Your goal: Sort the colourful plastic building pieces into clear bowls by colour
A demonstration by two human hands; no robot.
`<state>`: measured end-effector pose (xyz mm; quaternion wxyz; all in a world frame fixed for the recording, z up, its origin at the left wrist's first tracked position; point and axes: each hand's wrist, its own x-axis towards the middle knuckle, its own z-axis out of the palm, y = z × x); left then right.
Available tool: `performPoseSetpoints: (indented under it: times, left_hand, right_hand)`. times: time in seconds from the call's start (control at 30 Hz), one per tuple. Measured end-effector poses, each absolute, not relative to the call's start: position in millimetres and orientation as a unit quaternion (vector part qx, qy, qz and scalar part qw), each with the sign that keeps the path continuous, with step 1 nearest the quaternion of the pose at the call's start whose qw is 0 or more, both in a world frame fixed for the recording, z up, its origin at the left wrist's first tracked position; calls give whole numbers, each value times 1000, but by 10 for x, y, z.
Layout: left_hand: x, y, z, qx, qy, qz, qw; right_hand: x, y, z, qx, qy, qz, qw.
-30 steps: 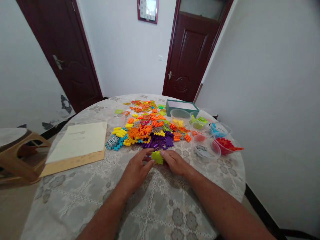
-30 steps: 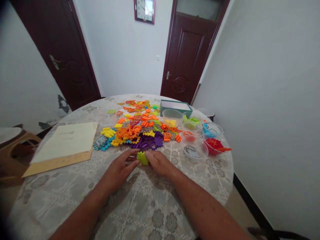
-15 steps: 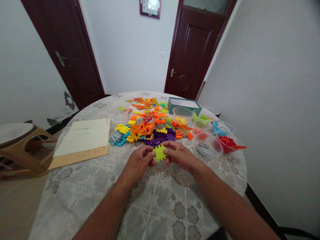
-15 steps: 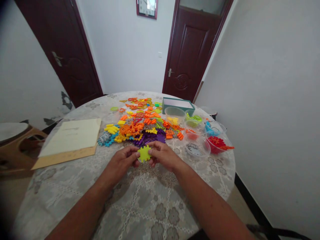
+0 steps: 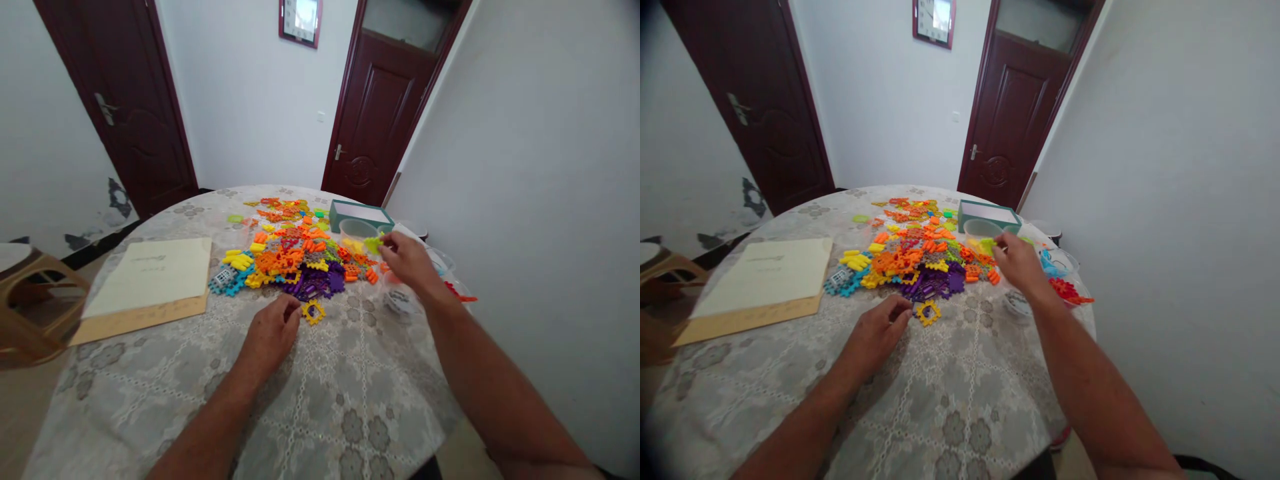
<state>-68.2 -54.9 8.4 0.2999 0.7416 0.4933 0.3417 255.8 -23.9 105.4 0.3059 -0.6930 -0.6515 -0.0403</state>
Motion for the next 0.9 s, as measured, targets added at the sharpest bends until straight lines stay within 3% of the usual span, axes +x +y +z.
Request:
performPoseSetpoints:
  times: [0.1, 0.23, 0.47, 0.67, 0.9]
  left_hand:
    - [-684, -536, 50, 756, 502, 329, 261]
    - [-696, -511, -13, 762, 508, 329, 229]
    - [-701, -491, -39, 766, 503, 319, 242]
    - [-697, -482, -61, 772, 499, 312, 241]
    - [-694, -491, -64, 776, 499, 301, 242]
  right_hand:
    - [3037, 217, 1240, -764, -599, -160, 176]
    - [3473, 707, 1233, -822, -545, -163, 27]
    - [3678, 876, 1085, -834, -534, -140, -1]
    - [3221, 743, 989, -780, -616, -110, -17]
    - [2554, 498, 636, -706, -694, -12, -137]
